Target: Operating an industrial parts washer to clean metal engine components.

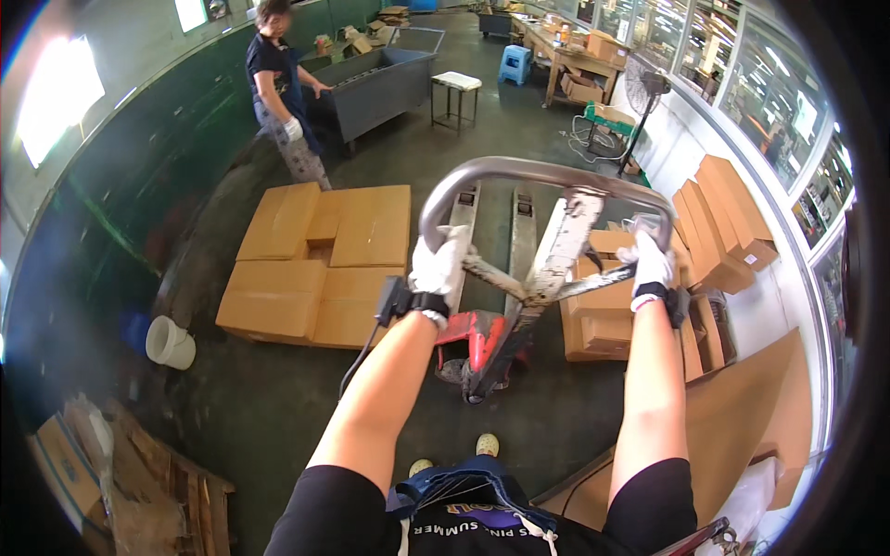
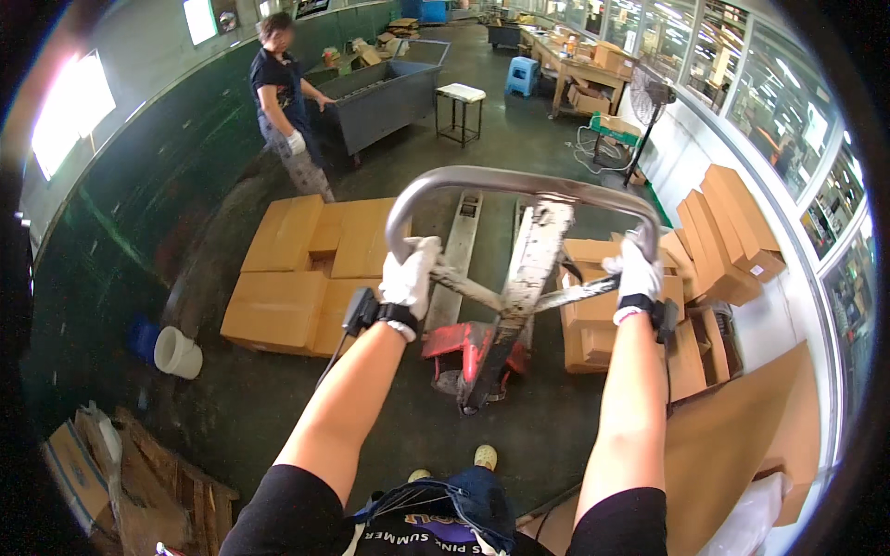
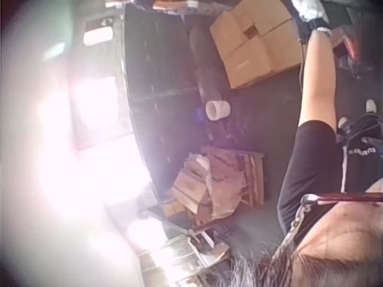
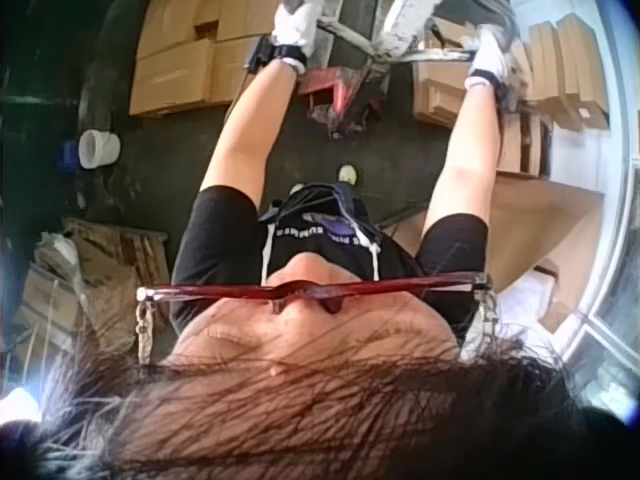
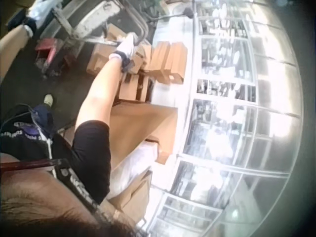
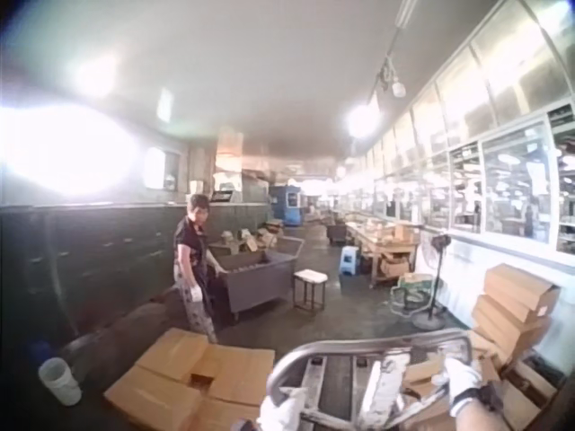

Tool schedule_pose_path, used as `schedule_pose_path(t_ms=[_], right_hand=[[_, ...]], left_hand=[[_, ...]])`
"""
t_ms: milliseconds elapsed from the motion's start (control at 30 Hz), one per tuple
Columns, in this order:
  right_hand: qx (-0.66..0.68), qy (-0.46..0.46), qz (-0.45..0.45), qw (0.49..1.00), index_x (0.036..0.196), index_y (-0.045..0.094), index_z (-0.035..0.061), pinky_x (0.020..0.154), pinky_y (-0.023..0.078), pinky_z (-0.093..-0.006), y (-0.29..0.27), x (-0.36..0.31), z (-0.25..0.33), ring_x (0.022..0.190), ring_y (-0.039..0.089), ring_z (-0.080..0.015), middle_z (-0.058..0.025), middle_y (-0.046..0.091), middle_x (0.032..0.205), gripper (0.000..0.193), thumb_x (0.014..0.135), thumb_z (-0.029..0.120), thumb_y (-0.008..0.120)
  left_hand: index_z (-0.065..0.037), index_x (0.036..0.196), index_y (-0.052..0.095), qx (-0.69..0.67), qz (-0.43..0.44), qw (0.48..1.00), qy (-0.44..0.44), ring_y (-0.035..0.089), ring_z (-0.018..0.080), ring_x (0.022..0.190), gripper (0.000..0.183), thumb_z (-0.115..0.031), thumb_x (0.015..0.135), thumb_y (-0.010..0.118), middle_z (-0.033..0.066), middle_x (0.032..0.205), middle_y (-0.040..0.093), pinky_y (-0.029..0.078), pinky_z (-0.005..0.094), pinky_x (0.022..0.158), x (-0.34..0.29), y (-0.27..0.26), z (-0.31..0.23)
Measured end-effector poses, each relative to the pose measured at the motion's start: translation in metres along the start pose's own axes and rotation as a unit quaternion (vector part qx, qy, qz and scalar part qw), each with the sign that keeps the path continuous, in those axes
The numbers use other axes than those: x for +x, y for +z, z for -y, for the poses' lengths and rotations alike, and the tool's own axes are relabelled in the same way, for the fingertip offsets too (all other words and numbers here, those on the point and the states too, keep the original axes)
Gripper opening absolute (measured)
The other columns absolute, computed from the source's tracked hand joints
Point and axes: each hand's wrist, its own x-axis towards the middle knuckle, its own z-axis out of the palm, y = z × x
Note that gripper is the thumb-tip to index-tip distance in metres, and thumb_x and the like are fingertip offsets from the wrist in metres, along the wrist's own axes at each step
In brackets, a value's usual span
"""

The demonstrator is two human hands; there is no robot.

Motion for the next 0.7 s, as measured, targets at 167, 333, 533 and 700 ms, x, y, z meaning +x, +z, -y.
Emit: schedule_pose_path(t_ms=[167,333,533,700], right_hand=[[-0.04,-0.004,0.028,0.999,0.096,0.062,0.0053,0.049,0.05,-0.0284,0.052,0.026,-0.018,0.05,0.063,-0.0161,-0.0081,0.068,0.067,0.025,0.086,0.026,0.072],[-0.032,-0.047,0.089,0.994,0.092,0.064,0.0022,0.05,0.052,-0.0283,0.087,0.044,-0.006,0.051,0.064,-0.0152,-0.0049,0.064,0.063,0.019,0.087,0.019,0.071],[0.012,-0.017,0.12,0.993,0.099,0.06,0.0022,0.049,0.052,-0.0278,0.117,0.063,0.001,0.05,0.06,-0.0138,-0.0029,0.06,0.066,0.019,0.088,0.013,0.071],[0.047,-0.011,0.119,0.992,0.1,0.058,-0.0004,0.049,0.052,-0.0283,0.135,0.08,-0.009,0.052,0.059,-0.0133,-0.0032,0.058,0.072,0.019,0.088,0.01,0.069]], left_hand=[[-0.001,0.088,0.064,-0.002,-0.059,0.998,0.015,0.06,0.0156,0.065,0.014,-0.015,0.086,0.067,0.0058,0.072,0.065,0.048,0.0316,0.067,0.04,-0.008,0.023],[-0.001,0.092,0.057,-0.049,-0.091,0.994,0.018,0.062,0.0203,0.064,0.017,-0.014,0.085,0.066,0.01,0.073,0.063,0.052,0.0349,0.067,0.062,0.0,0.005],[-0.001,0.095,0.055,-0.051,-0.104,0.993,0.025,0.063,0.0257,0.06,0.018,-0.013,0.085,0.066,0.0121,0.073,0.062,0.056,0.0396,0.064,0.118,-0.004,0.009],[-0.001,0.096,0.054,-0.056,-0.095,0.994,-0.01,0.063,0.0261,0.06,0.019,-0.011,0.084,0.065,0.0122,0.072,0.061,0.057,0.0402,0.064,0.142,0.006,0.001]])
